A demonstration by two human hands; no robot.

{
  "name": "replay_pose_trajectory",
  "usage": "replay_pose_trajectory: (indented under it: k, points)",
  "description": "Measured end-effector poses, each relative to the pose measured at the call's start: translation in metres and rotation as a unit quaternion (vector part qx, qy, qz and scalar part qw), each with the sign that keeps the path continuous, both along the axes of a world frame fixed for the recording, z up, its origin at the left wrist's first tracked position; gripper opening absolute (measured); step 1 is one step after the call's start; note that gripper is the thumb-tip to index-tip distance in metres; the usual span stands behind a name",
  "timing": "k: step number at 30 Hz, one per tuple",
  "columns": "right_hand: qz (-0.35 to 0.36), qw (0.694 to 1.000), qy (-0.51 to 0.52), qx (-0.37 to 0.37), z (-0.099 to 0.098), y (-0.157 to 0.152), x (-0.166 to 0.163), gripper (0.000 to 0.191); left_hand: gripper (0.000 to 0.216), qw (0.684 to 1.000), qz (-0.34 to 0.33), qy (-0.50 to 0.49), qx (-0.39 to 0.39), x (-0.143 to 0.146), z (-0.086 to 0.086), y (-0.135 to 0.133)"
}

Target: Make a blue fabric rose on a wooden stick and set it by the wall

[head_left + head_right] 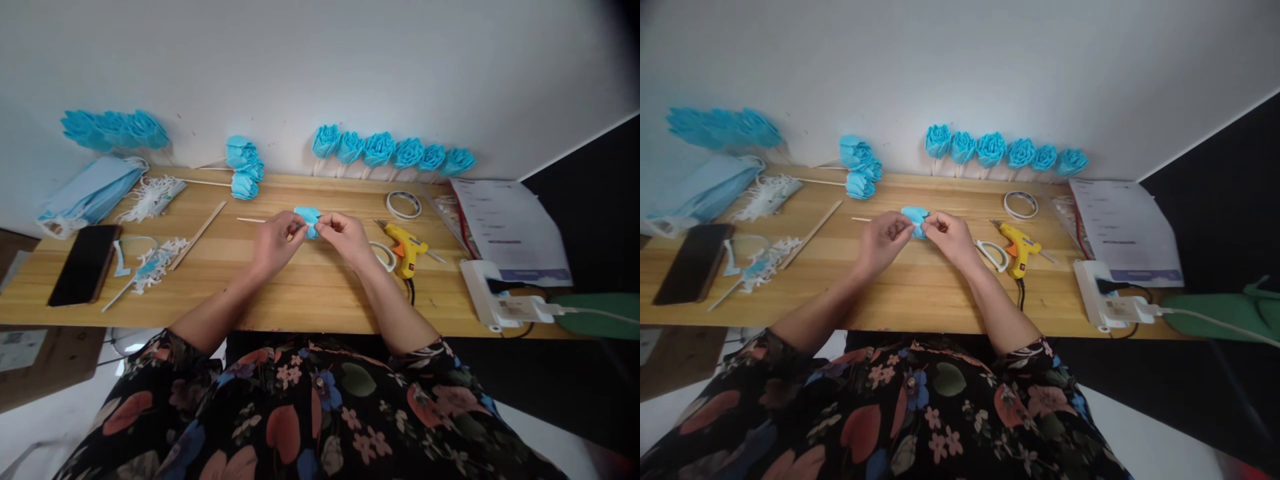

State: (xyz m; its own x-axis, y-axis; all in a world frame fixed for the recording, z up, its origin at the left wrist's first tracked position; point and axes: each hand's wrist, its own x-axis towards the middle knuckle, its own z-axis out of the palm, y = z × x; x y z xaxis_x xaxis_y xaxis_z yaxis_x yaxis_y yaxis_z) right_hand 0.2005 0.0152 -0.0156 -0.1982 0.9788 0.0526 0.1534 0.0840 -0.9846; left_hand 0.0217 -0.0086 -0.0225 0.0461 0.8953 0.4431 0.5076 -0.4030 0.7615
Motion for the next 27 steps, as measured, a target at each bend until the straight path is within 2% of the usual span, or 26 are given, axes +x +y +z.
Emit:
replay_pose_trajectory:
  k: [9,27]
  points:
    - [0.003,0.995,-0.075,0.064,0.0015,-0.0067,0.0000,0.019,0.006,1.000,0.002,0.009,-0.020,0.0003,-0.0039,-0.0011]
    - [-0.007,0.996,-0.076,0.056,-0.0004,-0.0048,-0.0018,0.019,0.005,0.999,-0.009,-0.005,-0.035,0.0015,-0.0082,0.0016]
